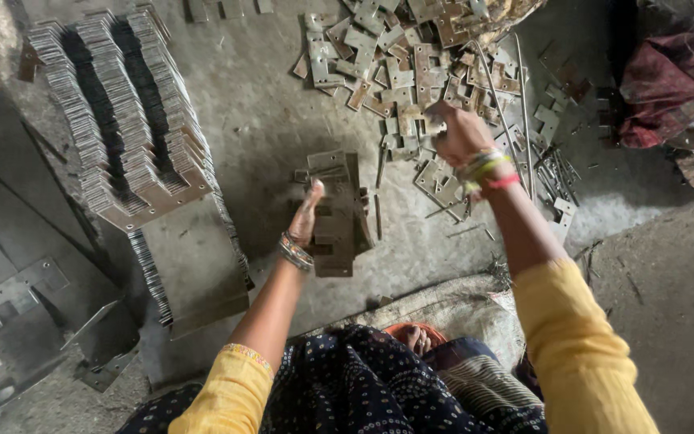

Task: The person sits on the floor and sorts small metal pieces by hand, picking them up from a pile and stacking them into neat rows. The person occasionally uses a metal rod to move pieces around.

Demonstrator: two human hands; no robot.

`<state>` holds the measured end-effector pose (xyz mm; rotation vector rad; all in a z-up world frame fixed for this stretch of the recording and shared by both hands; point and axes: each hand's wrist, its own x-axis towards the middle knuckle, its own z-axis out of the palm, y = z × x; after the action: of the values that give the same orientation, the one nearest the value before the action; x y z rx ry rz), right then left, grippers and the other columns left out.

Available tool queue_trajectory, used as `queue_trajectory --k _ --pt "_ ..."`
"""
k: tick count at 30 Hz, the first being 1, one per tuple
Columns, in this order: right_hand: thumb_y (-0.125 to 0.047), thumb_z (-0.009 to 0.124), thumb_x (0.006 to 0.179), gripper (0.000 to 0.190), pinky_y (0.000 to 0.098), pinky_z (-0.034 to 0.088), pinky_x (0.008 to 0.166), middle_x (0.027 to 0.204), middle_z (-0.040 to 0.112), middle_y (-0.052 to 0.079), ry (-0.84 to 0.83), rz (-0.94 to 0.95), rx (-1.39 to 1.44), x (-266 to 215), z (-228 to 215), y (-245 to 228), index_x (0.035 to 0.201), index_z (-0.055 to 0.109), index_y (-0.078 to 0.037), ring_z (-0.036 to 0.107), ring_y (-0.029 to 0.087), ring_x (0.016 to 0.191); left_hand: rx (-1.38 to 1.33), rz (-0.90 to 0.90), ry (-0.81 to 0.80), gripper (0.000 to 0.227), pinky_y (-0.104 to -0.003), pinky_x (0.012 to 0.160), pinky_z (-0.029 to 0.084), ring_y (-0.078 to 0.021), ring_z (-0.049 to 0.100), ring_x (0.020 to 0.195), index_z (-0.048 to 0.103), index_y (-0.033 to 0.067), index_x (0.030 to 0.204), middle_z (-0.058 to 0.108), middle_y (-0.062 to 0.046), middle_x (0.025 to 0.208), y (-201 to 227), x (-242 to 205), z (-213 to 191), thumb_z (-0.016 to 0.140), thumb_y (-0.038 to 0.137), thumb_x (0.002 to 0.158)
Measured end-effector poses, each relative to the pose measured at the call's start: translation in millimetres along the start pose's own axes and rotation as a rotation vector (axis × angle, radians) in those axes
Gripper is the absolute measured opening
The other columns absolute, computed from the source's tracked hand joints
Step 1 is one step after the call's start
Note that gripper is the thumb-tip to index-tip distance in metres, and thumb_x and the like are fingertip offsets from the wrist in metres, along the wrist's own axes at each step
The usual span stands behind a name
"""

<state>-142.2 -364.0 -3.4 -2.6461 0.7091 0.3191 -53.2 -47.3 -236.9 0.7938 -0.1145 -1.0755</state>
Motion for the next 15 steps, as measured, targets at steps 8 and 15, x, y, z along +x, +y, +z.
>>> queue_trajectory --k 8,15 --pt "-0.017 0.075 0.068 0.053 0.0466 0.057 0.084 0.118 0.068 0.007 0.155 -0.135 -0.591 42.0 21.7 42.0 0.12 0.07 -0.024 0.067 0.031 0.106 -0.193 -0.173 -0.058 0.054 -0.054 0.104 0.049 -0.0337 0.059 0.121 0.065 0.0052 0.139 0.063 -0.018 0.14 -14.5 -3.9 -18.6 0.055 0.043 0.101" --pt "-0.01 0.073 0.098 0.03 0.0308 0.057 0.069 0.126 0.07 0.008 0.439 -0.56 -0.427 -59.5 -5.7 -36.2 0.126 0.073 -0.021 0.064 0.017 0.097 -0.093 -0.13 0.115 0.058 -0.044 0.12 0.034 -0.0241 0.051 0.138 0.056 0.0036 0.144 0.06 -0.01 0.146 -11.8 -3.9 -9.9 0.062 0.043 0.103"
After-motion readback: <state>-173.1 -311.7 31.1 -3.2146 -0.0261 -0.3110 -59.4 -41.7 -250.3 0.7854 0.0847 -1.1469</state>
